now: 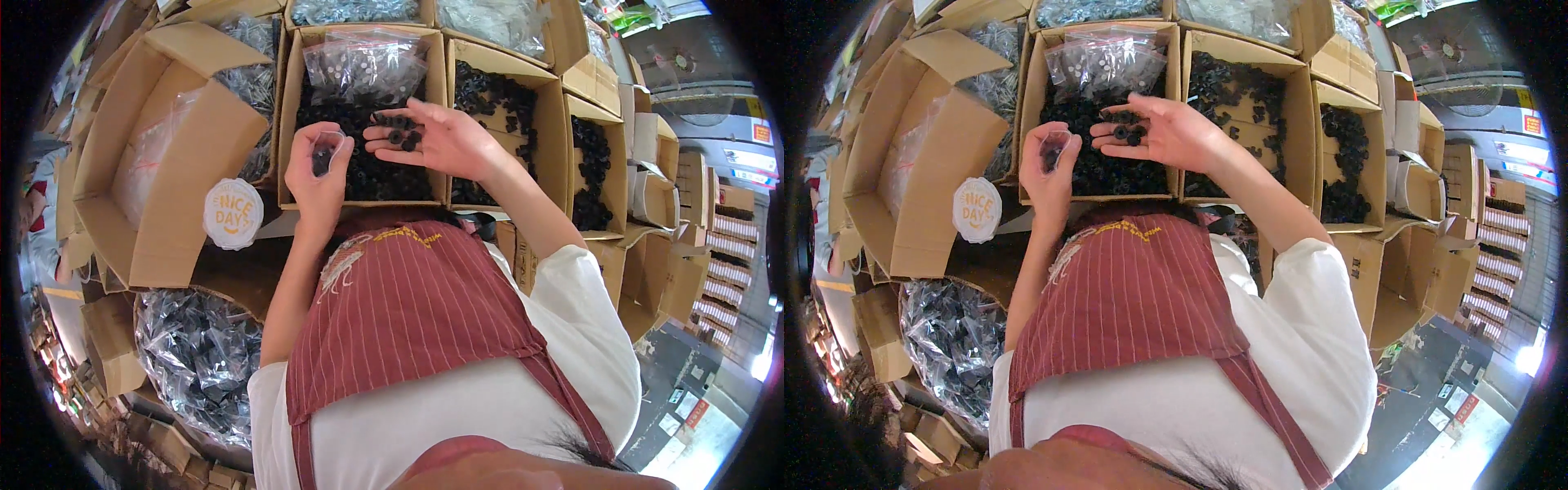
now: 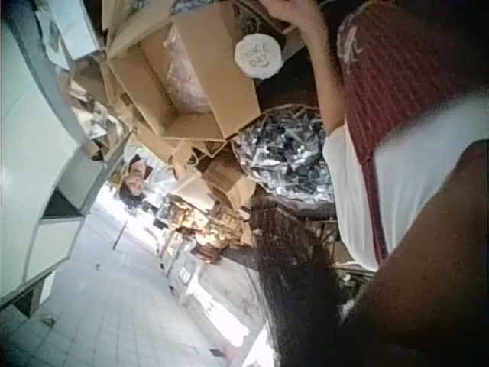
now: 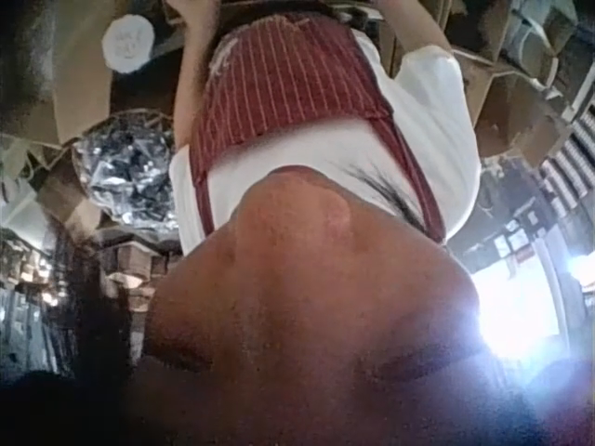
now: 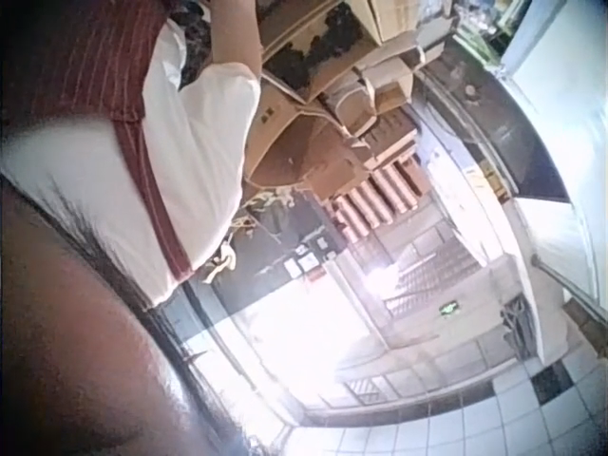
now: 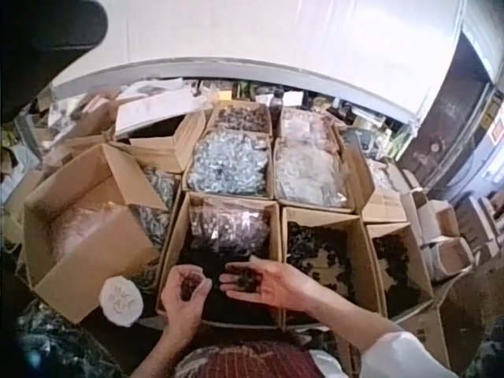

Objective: Sorting small black industrial components from a large box into small plastic bags.

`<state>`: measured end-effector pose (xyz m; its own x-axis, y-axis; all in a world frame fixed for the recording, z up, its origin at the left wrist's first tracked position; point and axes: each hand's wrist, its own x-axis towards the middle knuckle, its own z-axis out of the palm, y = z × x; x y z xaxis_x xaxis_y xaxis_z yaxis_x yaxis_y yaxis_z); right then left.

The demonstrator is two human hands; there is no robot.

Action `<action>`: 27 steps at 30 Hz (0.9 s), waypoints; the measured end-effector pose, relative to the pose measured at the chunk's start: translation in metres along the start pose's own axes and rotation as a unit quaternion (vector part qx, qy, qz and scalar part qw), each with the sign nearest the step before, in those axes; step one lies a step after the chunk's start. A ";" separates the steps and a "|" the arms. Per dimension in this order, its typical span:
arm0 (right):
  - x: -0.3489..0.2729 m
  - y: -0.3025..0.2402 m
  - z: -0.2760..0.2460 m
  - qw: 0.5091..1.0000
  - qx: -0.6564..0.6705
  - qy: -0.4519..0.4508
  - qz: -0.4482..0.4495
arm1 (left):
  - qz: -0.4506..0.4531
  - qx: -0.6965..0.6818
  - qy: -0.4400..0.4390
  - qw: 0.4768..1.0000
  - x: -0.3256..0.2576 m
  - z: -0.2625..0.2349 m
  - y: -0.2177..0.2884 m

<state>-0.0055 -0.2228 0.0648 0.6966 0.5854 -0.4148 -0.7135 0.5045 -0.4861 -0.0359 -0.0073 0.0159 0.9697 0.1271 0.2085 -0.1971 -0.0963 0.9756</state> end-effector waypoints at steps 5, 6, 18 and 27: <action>-0.005 0.002 0.003 0.998 -0.045 -0.050 -0.016 | 0.001 -0.015 -0.009 1.000 0.000 -0.001 0.000; -0.005 0.001 0.004 0.997 -0.055 -0.053 -0.015 | -0.003 -0.017 -0.013 1.000 0.000 -0.002 0.002; 0.005 -0.004 0.007 0.995 -0.057 -0.083 -0.026 | 0.000 -0.012 -0.014 1.000 0.002 -0.003 -0.004; 0.012 0.001 0.005 0.997 -0.058 -0.048 -0.008 | 0.012 0.004 -0.029 0.999 0.001 -0.004 -0.002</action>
<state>0.0018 -0.2121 0.0637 0.6936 0.6391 -0.3324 -0.6847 0.4413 -0.5800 -0.0353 -0.0031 0.0144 0.9713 0.0676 0.2282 -0.2203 -0.1075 0.9695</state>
